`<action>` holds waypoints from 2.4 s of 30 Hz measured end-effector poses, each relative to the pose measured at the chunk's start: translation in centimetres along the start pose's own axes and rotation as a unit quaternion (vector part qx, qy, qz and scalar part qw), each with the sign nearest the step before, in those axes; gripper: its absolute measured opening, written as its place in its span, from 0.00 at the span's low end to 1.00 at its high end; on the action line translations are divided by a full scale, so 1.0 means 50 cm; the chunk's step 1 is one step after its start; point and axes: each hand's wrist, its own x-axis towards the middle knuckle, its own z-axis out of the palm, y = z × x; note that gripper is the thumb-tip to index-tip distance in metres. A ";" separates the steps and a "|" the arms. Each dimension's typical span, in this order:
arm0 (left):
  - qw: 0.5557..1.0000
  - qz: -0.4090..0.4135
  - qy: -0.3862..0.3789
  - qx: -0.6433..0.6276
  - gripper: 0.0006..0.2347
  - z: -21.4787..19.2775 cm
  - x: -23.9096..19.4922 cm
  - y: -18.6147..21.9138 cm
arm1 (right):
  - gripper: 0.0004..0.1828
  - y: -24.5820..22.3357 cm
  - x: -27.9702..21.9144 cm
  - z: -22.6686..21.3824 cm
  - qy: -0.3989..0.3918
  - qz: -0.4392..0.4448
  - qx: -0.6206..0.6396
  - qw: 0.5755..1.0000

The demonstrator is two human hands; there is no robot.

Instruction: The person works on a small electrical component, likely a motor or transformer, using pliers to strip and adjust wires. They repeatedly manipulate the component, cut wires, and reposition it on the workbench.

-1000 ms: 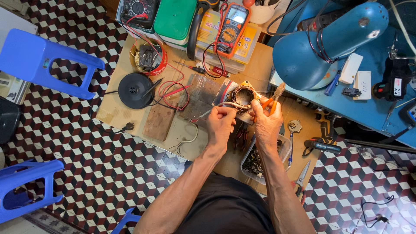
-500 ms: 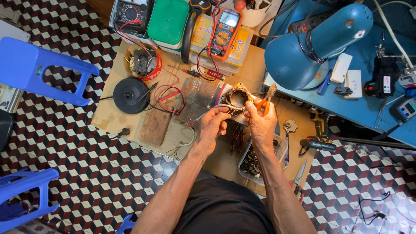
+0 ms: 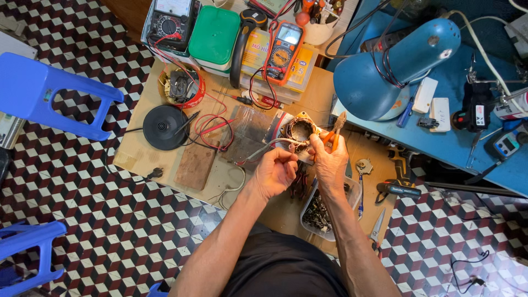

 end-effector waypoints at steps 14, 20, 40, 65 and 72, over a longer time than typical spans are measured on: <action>0.968 0.130 0.136 0.167 0.18 0.039 -0.058 -0.050 | 0.13 -0.001 0.004 -0.002 -0.011 0.004 0.014 1.000; 0.954 0.144 0.218 0.148 0.18 0.065 0.005 -0.068 | 0.13 -0.002 0.003 -0.002 -0.007 0.003 0.011 1.000; 0.698 0.064 0.016 0.713 0.10 0.019 -0.130 -0.018 | 0.15 0.003 0.010 -0.006 -0.023 0.007 0.023 0.999; 0.493 0.492 0.136 0.705 0.08 0.089 -0.113 0.005 | 0.16 -0.007 0.006 -0.001 -0.020 0.015 -0.014 1.000; 0.409 0.532 0.122 0.731 0.06 0.096 -0.113 0.002 | 0.15 0.003 0.014 -0.006 -0.031 0.017 0.029 0.999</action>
